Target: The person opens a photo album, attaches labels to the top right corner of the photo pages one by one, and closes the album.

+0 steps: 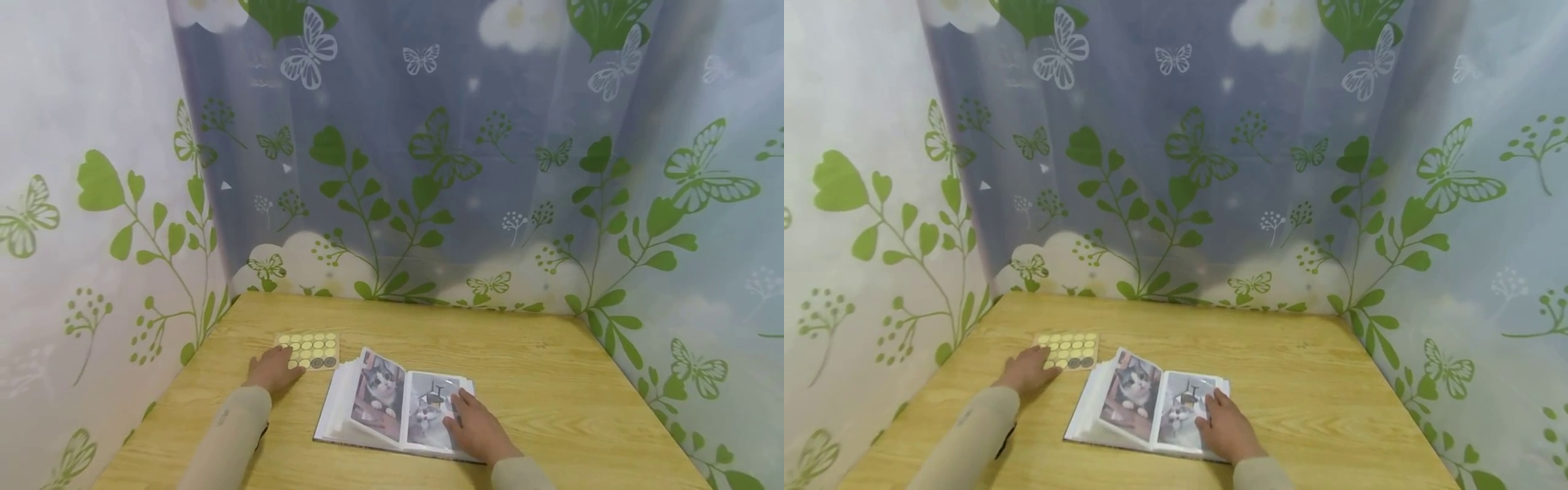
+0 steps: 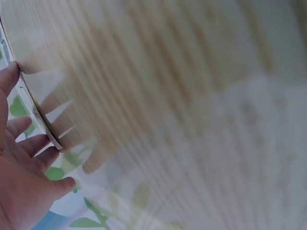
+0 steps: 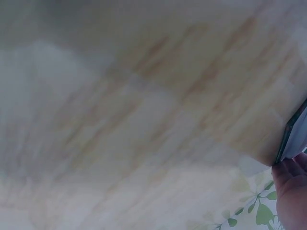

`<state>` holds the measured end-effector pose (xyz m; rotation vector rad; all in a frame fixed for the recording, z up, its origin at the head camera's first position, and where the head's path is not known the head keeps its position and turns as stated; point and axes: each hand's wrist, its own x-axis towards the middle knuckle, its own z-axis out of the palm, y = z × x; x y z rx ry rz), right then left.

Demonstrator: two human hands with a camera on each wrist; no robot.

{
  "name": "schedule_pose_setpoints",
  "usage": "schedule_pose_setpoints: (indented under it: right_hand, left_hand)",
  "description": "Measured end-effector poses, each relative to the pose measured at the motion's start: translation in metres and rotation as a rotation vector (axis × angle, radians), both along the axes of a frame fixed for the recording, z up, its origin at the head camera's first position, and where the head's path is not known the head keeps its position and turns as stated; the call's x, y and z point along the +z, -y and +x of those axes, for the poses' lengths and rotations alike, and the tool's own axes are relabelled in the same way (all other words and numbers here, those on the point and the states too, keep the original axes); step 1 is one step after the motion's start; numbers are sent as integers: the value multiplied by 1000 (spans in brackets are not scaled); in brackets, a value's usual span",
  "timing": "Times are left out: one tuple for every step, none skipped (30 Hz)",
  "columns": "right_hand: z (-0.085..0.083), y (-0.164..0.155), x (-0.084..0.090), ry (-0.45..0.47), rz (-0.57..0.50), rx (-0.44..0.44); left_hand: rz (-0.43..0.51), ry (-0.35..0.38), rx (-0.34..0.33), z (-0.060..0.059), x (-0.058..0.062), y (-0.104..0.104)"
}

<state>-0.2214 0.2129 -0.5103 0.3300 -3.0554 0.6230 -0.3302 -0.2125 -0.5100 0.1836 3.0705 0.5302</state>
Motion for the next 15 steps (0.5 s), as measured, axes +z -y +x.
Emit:
schedule_pose_setpoints:
  right_hand:
    - [0, 0, 0, -2, 0, 0]
    - [0, 0, 1, -5, -1, -1]
    - [0, 0, 1, -10, -2, 0]
    - [0, 0, 1, -12, -4, 0]
    - [0, 0, 1, -14, -2, 1]
    - [0, 0, 1, -12, -1, 0]
    - [0, 0, 1, -12, -3, 1]
    - [0, 0, 1, -12, -4, 2]
    - [0, 0, 0, -13, -2, 3]
    - [0, 0, 0, -11, -1, 2]
    - [0, 0, 0, -8, 0, 1]
    - [0, 0, 0, -4, -1, -2]
    - [-1, 0, -1, -1, -1, -3]
    - [-1, 1, -1, 5, 0, -5]
    - [-1, 1, -1, 11, 0, -6]
  left_hand:
    - [-1, -22, 3, 1, 0, 0]
    - [-4, -43, 6, 1, 0, -1]
    - [-7, -65, 8, 1, 0, -1]
    - [-11, -86, 9, 1, 0, -1]
    - [-12, -99, 12, 2, 0, -1]
    - [-13, -110, 14, 3, -1, -2]
    - [-14, -120, 15, 3, -1, -2]
    - [-17, -128, 16, 4, -1, -1]
    - [-18, -135, 17, 4, -2, -1]
    - [-18, -141, 19, 5, -2, -1]
    - [-12, -146, 22, 6, -2, -1]
    - [-6, -153, 23, 6, -3, 0]
    - [5, -158, 26, 6, -3, 0]
    - [15, -164, 30, 6, -4, 1]
    - [28, -171, 33, 6, -4, 1]
